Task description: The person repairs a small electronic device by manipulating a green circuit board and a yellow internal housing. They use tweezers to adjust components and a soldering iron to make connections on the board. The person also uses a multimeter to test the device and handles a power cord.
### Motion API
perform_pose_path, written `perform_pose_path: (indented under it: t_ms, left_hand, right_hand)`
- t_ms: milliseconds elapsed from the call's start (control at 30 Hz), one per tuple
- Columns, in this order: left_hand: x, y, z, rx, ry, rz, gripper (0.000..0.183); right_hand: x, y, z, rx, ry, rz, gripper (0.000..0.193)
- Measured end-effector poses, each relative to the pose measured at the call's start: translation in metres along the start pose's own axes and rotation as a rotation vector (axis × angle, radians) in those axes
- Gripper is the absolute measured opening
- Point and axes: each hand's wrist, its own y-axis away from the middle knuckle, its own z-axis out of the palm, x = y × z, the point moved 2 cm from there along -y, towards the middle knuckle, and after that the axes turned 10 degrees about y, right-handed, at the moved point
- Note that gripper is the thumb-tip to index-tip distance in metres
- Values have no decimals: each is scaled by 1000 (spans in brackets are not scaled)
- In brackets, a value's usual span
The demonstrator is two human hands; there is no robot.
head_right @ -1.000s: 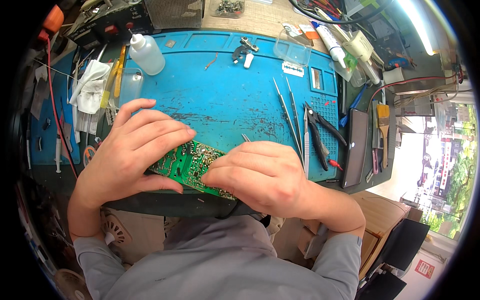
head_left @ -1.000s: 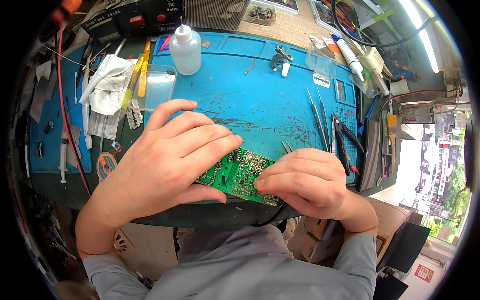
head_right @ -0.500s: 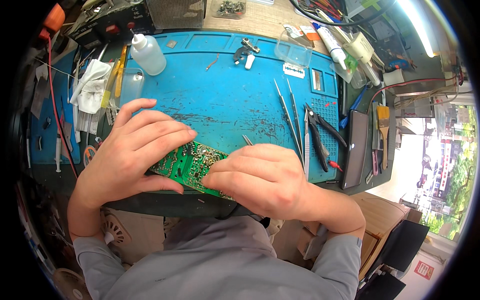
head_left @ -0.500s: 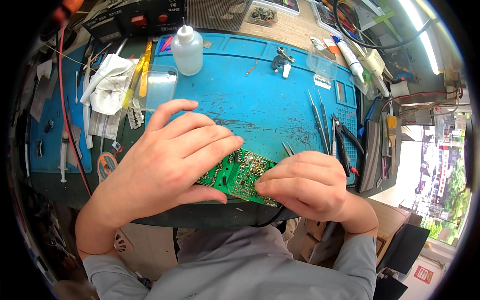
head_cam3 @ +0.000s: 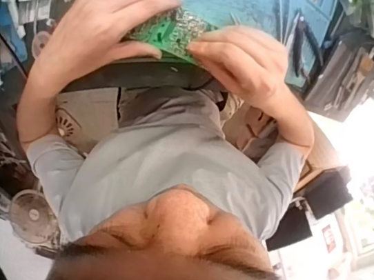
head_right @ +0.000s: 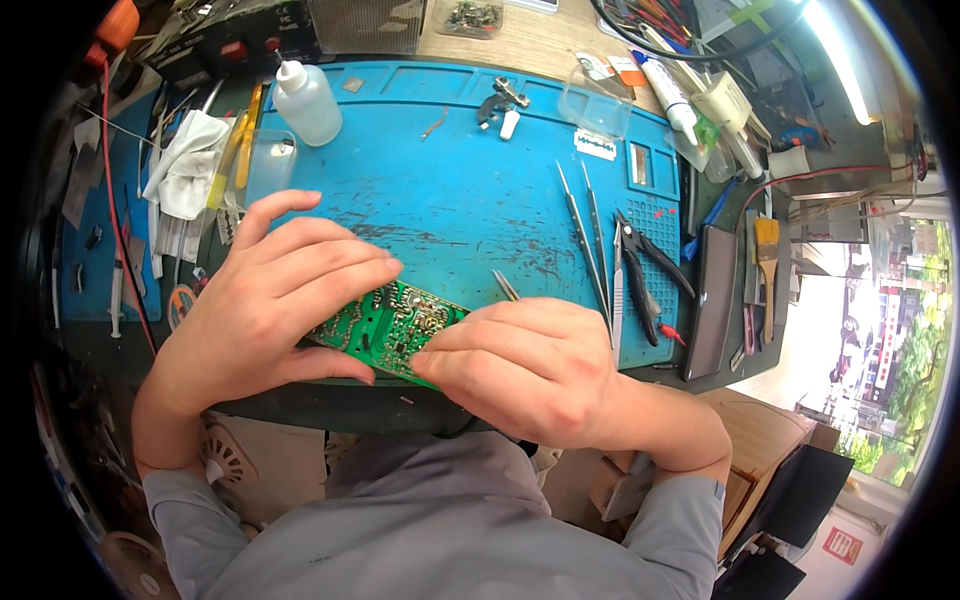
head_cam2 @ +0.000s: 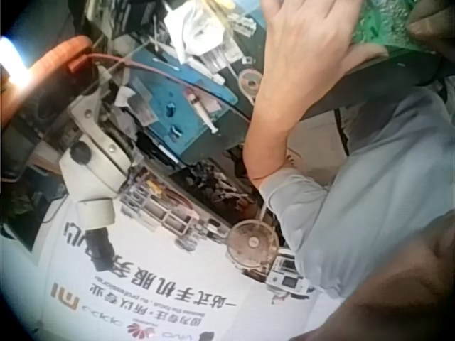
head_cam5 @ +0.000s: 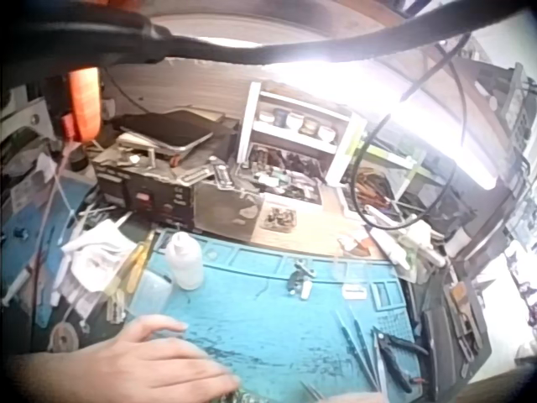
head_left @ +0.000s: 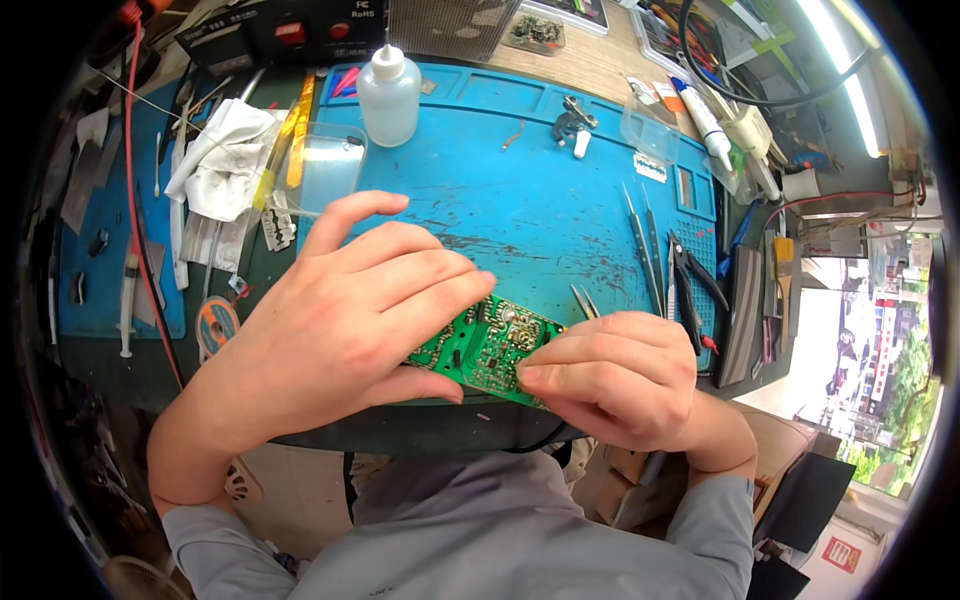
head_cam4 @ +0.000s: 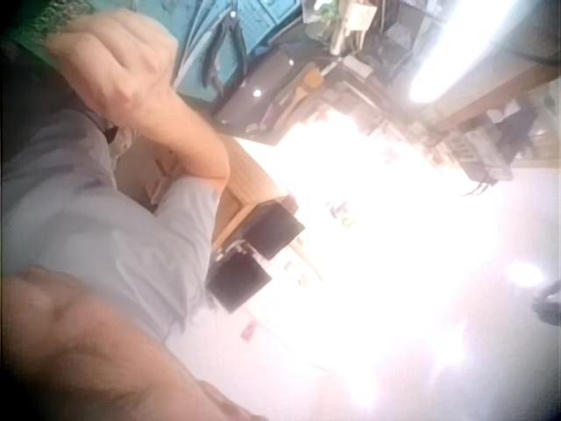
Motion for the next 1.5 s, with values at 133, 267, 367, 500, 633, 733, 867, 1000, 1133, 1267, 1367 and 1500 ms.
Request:
perform_pose_path:
  t_ms: [133,267,367,500,633,733,867,1000,1133,1267,1367,1500]
  left_hand:
    - [0,0,0,3,9,-1,73]
    - [-1,0,0,3,12,0,72]
    - [-1,0,0,5,17,-1,71]
    - [-1,0,0,9,16,-1,71]
    - [-1,0,0,14,17,1,71]
    - [-1,0,0,16,21,-2,71]
    - [-1,0,0,16,22,-4,70]
    - [-1,0,0,20,25,0,70]
    - [0,-1,0,12,20,-8,71]
    - [0,-2,-1,4,11,-13,73]
    - [0,-2,-1,-2,4,-16,74]
    - [0,-2,-1,3,3,-14,74]
  right_hand:
    - [-1,0,0,-8,5,5,20]
    - [0,-1,-1,-22,-1,-8,20]
    - [-1,-2,-2,-23,-4,-8,20]
    - [-2,-1,-1,-14,17,-29,21]
    - [-3,-1,-2,-28,10,-51,21]
    - [-3,-2,-2,-27,13,-59,21]
    - [-4,-2,-2,-24,44,-54,20]
    - [-5,-3,-2,-34,34,-28,19]
    - [1,0,-2,-47,-62,77,21]
    - [4,3,-4,-44,-123,108,21]
    - [4,3,-4,-47,-114,98,21]
    - [3,3,-2,-36,-100,68,21]
